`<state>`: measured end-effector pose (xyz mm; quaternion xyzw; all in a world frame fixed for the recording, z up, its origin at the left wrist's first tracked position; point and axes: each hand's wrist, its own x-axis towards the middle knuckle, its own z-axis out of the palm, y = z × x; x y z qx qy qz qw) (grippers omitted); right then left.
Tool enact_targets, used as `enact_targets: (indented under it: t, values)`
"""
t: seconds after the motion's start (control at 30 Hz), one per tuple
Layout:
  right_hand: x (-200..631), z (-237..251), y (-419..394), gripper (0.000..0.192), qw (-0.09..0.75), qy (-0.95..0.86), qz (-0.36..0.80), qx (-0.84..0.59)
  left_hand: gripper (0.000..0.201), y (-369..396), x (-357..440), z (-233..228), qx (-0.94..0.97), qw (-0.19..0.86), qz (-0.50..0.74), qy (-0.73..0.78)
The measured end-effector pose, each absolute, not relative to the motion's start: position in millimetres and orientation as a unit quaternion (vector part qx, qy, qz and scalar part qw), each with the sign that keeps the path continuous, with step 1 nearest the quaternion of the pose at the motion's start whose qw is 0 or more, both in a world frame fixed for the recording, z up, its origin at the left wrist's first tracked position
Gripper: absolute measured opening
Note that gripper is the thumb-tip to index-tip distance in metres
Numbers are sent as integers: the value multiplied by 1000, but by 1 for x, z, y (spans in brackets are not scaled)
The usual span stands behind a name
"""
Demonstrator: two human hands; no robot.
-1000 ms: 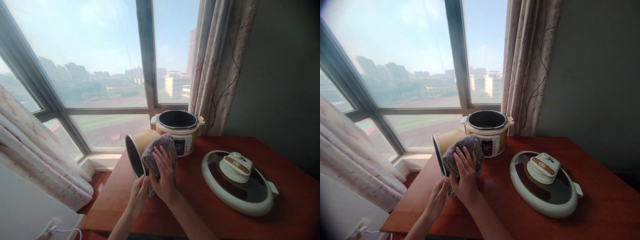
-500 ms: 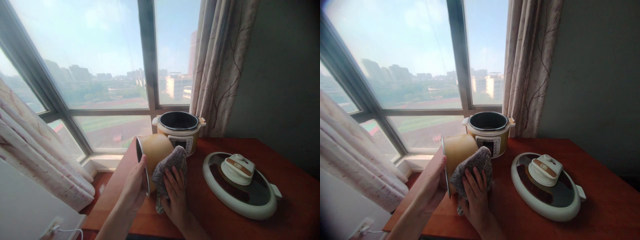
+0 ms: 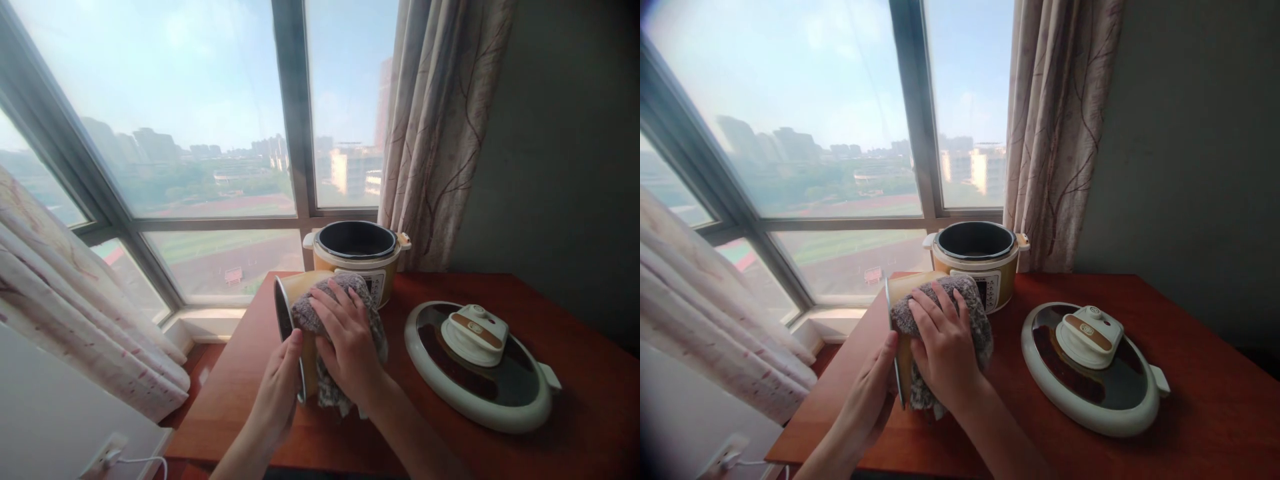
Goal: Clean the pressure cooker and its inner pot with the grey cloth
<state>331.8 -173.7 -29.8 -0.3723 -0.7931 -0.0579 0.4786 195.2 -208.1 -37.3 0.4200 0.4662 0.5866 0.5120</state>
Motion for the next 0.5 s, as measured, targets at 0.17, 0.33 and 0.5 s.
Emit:
enact_targets:
  t: [0.17, 0.33, 0.5]
  values:
    - [325, 24, -138, 44, 399, -826, 36, -397, 55, -215, 192, -55, 459, 521, 551, 463]
    - [317, 49, -112, 30, 331, -832, 59, -441, 58, -222, 192, -70, 501, 493, 535, 470]
    - [315, 52, -114, 29, 288, -818, 62, -494, 51, -233, 181, -97, 607, 397, 496, 478]
